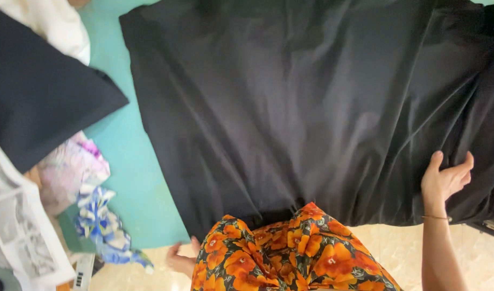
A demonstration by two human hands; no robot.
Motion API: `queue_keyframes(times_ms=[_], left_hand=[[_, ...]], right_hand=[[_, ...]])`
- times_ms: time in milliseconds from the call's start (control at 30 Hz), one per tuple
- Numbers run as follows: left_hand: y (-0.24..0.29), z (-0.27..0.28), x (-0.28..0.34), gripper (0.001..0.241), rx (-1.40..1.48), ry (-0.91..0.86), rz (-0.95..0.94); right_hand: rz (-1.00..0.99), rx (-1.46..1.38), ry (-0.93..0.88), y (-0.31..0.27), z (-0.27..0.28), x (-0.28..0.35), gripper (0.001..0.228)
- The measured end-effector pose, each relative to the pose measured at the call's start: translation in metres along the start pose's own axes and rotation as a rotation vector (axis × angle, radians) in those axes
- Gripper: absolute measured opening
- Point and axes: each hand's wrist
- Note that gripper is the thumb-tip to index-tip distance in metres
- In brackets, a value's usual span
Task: Ironing a large piece of black fabric on an ironing board.
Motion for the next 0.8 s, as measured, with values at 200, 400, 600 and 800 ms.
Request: queue_keyframes(times_ms=[200, 400, 600, 800], left_hand=[[0.045, 0.012, 0.043, 0.052, 1.050, -0.430, 0.564], [0.064, 0.030, 0.033, 0.037, 0.934, -0.540, 0.473], [0.024, 0.037, 0.015, 0.028, 0.872, -0.124, 0.568], [0.050, 0.066, -0.019, 0.036, 0.763, -0.096, 0.374]], right_hand=[[0.082, 0.125, 0.002, -0.032, 0.007, 0.002, 0.063], [0.292, 0.083, 0.021, -0.020, 0.001, -0.009, 0.030], [0.374, 0.113, 0.055, 0.026, 0.021, -0.039, 0.015], [0.274, 0.300, 0.049, 0.118, 0.040, -0.076, 0.010]])
Point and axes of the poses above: each hand's wrist, its own x-axis away from the middle knuckle, its own z-axis out of the back of the hand, y = z × x
